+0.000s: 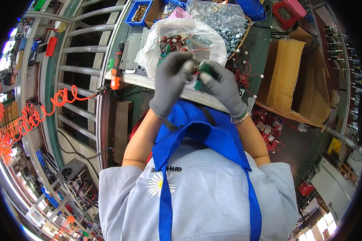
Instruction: The person assembles electronic components on a circuit board, using a screwdriver to secure parts and a pneumatic tool to tighten screws. They then sort small electronic modules from a plastic bag, handling them one by one.
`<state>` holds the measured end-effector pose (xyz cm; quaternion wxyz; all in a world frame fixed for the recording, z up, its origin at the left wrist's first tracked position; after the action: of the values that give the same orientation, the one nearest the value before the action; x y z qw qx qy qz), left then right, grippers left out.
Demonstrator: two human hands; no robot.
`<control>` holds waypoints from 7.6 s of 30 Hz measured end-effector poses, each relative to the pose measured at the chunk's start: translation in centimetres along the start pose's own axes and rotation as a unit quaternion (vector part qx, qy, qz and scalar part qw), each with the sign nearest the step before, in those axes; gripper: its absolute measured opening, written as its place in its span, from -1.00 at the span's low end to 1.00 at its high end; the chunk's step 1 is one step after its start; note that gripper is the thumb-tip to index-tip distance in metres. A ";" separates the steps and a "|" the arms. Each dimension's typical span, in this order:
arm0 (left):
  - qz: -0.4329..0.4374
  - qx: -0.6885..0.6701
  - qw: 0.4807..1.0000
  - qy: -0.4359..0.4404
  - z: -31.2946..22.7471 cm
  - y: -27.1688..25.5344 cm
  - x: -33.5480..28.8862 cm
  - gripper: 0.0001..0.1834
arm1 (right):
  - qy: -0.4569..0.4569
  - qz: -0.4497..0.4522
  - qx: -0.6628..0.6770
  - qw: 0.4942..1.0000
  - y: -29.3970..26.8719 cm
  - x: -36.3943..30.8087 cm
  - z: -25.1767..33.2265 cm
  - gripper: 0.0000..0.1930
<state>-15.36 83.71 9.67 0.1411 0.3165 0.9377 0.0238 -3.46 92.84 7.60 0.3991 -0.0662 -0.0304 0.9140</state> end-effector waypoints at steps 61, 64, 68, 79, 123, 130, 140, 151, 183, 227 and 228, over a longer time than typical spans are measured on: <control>0.010 0.428 0.841 0.331 8.6 -1.0 5.2 -0.89 | -0.008 -0.209 -0.214 0.954 -9.7 -3.8 -3.8 -0.50; 0.000 0.112 0.992 0.055 6.1 -4.0 7.2 -0.85 | 0.018 -0.184 -0.097 0.978 -7.9 -3.2 -3.4 -0.52; -0.026 -0.086 0.995 -0.049 0.5 -3.9 6.9 -0.78 | -0.015 -0.110 0.002 0.994 -3.9 -1.4 -1.5 -0.43; 0.145 0.097 0.971 0.162 -1.4 7.7 -0.9 -0.73 | 0.117 -0.105 0.136 0.978 -4.2 -1.8 -0.6 -0.56; 0.041 0.619 0.770 0.150 12.6 0.1 4.1 -0.81 | 0.175 -0.203 -0.009 0.963 -11.8 -4.8 -8.9 -0.45; 0.073 0.126 0.989 -0.035 4.8 -0.8 1.9 -0.80 | 0.164 -0.028 0.128 0.978 -3.4 -3.8 -3.5 -0.49; 0.022 0.245 0.963 0.108 4.8 0.2 0.6 -0.59 | 0.104 -0.186 0.100 0.972 -7.1 -3.0 1.3 -0.64; -0.134 0.592 0.778 0.162 9.3 -6.4 10.2 -0.62 | 0.152 -0.282 -0.141 0.937 -16.2 -3.9 -9.4 -0.42; -0.069 0.652 0.748 0.102 11.0 -8.2 7.8 -0.42 | 0.081 -0.150 -0.429 0.887 -11.4 -4.6 -5.9 -0.45; 0.004 0.381 0.900 0.213 5.5 -3.5 5.7 -0.92 | 0.115 -0.040 -0.150 0.981 -6.0 -1.7 -4.1 -0.38; 0.002 0.384 0.897 0.218 5.5 -3.1 5.0 -0.93 | 0.172 -0.034 -0.056 0.983 -4.2 -1.8 -5.3 -0.45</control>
<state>-19.43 83.99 2.72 -0.1994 0.3346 0.8809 -0.2689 1.52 94.40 2.98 0.4250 -0.2433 -0.0152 0.8717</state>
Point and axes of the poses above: each hand's wrist, its own x-axis towards the middle knuckle, its own y-axis out of the palm, z = x × y, the point moved 10 cm from there along x, towards the middle knuckle, and after that the axes turned 14 degrees about -z, right-handed, at the moved point
